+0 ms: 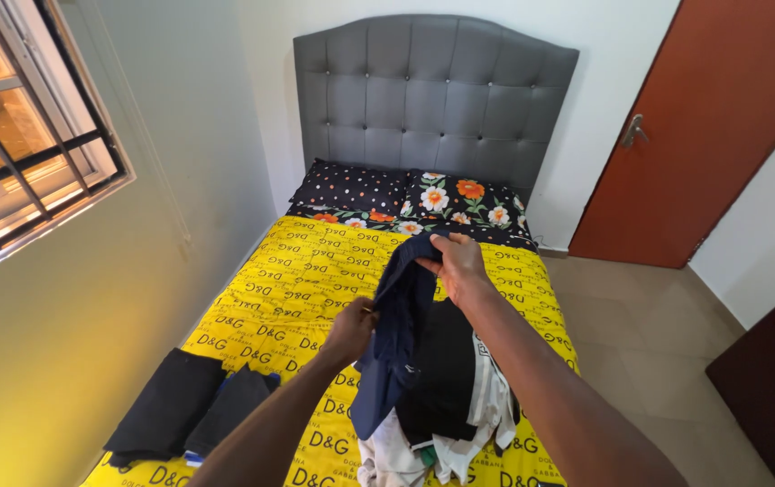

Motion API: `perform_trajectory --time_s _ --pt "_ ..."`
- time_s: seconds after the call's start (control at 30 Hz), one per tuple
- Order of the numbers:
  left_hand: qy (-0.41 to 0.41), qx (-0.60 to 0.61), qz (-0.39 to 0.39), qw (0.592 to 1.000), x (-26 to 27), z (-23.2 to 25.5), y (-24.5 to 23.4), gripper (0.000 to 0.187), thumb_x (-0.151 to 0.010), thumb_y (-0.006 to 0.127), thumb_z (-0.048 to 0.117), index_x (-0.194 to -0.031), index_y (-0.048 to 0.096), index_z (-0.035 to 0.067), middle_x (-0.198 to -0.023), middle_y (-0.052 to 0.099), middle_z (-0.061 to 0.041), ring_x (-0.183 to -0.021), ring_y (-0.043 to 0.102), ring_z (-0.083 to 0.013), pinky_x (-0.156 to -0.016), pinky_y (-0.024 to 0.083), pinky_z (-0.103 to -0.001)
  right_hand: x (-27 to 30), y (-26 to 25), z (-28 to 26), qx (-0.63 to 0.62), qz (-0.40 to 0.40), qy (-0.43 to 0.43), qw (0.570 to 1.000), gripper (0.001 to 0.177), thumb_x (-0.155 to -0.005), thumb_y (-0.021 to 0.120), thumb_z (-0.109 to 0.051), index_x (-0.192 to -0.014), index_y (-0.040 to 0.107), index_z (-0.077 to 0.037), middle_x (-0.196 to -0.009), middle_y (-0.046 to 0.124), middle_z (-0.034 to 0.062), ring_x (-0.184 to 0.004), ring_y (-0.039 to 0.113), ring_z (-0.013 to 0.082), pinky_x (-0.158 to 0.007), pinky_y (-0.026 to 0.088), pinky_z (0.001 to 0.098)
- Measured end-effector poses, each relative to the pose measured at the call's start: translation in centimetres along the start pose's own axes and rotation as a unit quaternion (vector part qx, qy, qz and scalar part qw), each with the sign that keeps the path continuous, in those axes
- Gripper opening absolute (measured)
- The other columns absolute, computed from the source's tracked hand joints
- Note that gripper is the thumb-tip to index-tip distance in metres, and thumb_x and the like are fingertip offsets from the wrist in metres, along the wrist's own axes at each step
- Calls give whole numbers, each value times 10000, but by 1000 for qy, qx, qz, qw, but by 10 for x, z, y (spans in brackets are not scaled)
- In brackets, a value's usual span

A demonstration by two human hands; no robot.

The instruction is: Fold various pieces of clothing on a bed and stack them into neat piles.

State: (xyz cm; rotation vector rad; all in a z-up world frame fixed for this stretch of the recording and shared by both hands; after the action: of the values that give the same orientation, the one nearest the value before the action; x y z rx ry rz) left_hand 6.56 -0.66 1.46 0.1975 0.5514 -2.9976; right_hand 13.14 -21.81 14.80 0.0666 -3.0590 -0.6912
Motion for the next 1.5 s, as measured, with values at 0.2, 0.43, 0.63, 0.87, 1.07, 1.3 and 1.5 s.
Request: perform_trajectory --time_s 0.2,0.43,0.63,0.87,1.07,1.3,1.5 --pt "280 -110 215 929 41 61 -20 243 -883 587 25 -1100 479 32 -1035 554 -227 -881 613 -443 -703 527 -487 1 -1 -12 -14 79 -30 996 291 -924 571 71 -1178 432 42 -1086 568 192 -879 686 271 -871 606 513" --pt "179 -143 87 970 77 119 -18 247 -933 631 127 -1160 544 86 -1287 510 -181 -900 664 -433 -744 538 -517 2 24 -20 -36 62 -52 996 307 -921 537 104 -1155 362 10 -1110 493 190 -865 655 277 -866 607 532" --pt "204 -147 41 967 65 87 -14 298 -943 648 198 -1222 623 96 -1318 555 -149 -1016 660 -414 -825 544 -506 5 40 -28 -45 76 -48 995 233 -937 543 93 -1133 450 10 -1077 533 162 -883 650 251 -885 599 521" --pt "194 -233 -16 953 39 64 -28 237 -883 671 143 -1095 693 39 -1139 632 -173 -1109 581 -392 -948 489 -483 -1 50 -32 -33 52 -35 998 156 -983 494 54 -1088 610 48 -1084 624 161 -917 697 255 -920 591 448" --pt "214 -248 4 945 23 68 -90 193 -922 591 197 -927 691 32 -997 631 -175 -1031 597 -386 -908 492 -486 -22 8 -17 4 122 -43 992 196 -987 576 -14 -1135 663 81 -1111 664 178 -944 710 247 -916 593 408" --pt "253 -269 2 929 18 122 -156 237 -929 580 232 -873 619 6 -920 602 -177 -914 628 -368 -836 494 -485 -29 -12 19 4 139 -40 989 236 -933 709 -72 -1116 680 74 -1097 674 135 -949 680 211 -917 633 351" --pt "257 -257 -17 932 4 146 -189 241 -985 503 224 -915 571 4 -940 566 -164 -906 616 -337 -850 489 -472 -16 28 27 81 -21 -63 994 536 -805 855 -127 -1272 648 38 -994 683 86 -824 626 129 -744 526 237"
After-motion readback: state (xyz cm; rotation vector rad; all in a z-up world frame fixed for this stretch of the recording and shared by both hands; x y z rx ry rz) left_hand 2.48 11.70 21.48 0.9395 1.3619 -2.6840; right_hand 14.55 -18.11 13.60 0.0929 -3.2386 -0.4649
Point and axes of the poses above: each hand's wrist, its own x-axis away from the middle knuckle, its own y-axis out of the palm, z = x × y, the point moved 7 cm from there along -x, towards the middle knuckle
